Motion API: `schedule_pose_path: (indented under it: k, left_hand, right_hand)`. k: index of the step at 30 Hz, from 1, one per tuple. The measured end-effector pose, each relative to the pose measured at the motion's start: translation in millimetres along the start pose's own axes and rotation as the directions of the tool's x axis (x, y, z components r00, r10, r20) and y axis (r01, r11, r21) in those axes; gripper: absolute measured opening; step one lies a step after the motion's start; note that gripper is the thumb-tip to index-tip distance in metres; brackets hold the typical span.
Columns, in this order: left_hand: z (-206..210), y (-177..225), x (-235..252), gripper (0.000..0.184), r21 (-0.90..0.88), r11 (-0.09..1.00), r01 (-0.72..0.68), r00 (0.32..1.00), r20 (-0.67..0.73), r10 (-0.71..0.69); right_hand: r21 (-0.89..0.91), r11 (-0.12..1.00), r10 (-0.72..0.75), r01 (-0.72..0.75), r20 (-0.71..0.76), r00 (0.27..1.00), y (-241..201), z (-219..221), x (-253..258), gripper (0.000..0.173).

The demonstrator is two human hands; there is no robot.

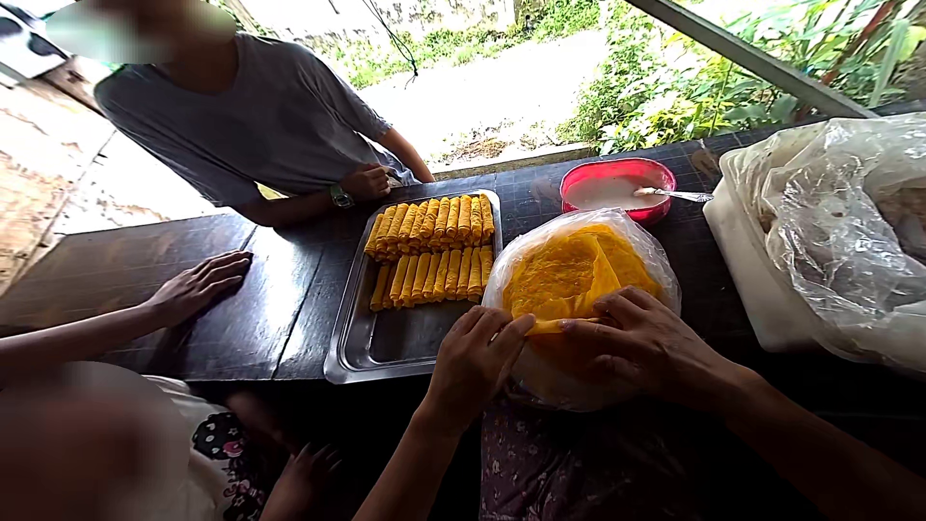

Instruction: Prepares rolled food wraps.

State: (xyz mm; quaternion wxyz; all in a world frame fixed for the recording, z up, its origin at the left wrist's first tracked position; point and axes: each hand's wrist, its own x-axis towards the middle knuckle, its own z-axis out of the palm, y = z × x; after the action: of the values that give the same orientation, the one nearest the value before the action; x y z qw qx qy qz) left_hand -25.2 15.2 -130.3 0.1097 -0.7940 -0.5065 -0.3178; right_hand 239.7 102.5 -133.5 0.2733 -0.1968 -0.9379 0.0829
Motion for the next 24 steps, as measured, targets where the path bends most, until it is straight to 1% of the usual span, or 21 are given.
schedule_pose_path:
  k: [3,6,7,8,10,11,13,16,18,20,24]
  left_hand:
    - [1.1,8.3,6.3,0.017,-0.052,0.999,0.008,0.999,-0.053,-0.011]
    - [4.0,23.7,20.9,0.020,-0.121,0.992,-0.031,0.999,-0.041,0.026]
    - [7.0,29.1,25.2,0.021,-0.148,0.987,-0.056,0.998,-0.034,0.052]
    - [10.9,34.2,28.2,0.022,-0.169,0.982,-0.087,0.996,-0.023,0.084]
    - [19.2,42.2,30.4,0.023,-0.170,0.975,-0.146,0.989,0.006,0.150]
    - [22.1,44.3,30.1,0.024,-0.159,0.973,-0.165,0.985,0.026,0.172]
    - [25.6,44.9,29.0,0.025,-0.137,0.975,-0.176,0.981,0.060,0.186]
    - [26.1,41.9,29.7,0.023,-0.158,0.974,-0.164,0.979,0.093,0.180]
    - [26.0,38.9,30.9,0.027,-0.209,0.967,-0.144,0.981,0.098,0.167]
    - [24.7,36.3,33.8,0.025,-0.263,0.957,-0.123,0.982,0.107,0.155]
    - [20.0,34.9,44.4,0.021,-0.324,0.946,-0.017,0.977,0.194,0.084]
  right_hand:
    - [-0.044,0.999,-0.008,0.008,-0.005,1.000,-5.8,2.5,4.5,0.042]
    - [-0.056,0.998,0.035,-0.037,-0.043,0.998,-9.5,2.7,1.1,0.048]
    - [-0.043,0.997,0.059,-0.063,-0.071,0.996,-9.7,2.1,-1.8,0.048]
    - [-0.014,0.997,0.079,-0.081,-0.109,0.991,-8.6,1.1,-5.1,0.044]
    - [0.057,0.995,0.095,-0.086,-0.175,0.980,-3.2,-0.2,-12.8,0.028]
    - [0.080,0.993,0.097,-0.083,-0.196,0.976,-0.7,-0.6,-16.3,0.024]
    - [0.107,0.991,0.099,-0.077,-0.218,0.971,1.9,-0.9,-21.4,0.023]
    - [0.150,0.986,0.105,-0.067,-0.265,0.958,5.5,0.4,-24.0,0.022]
    - [0.175,0.982,0.113,-0.066,-0.275,0.955,9.5,1.2,-23.9,0.021]
    - [0.193,0.979,0.117,-0.063,-0.283,0.952,13.3,1.6,-22.3,0.019]
    - [0.216,0.975,0.116,-0.057,-0.272,0.955,18.3,-1.5,-17.3,0.015]
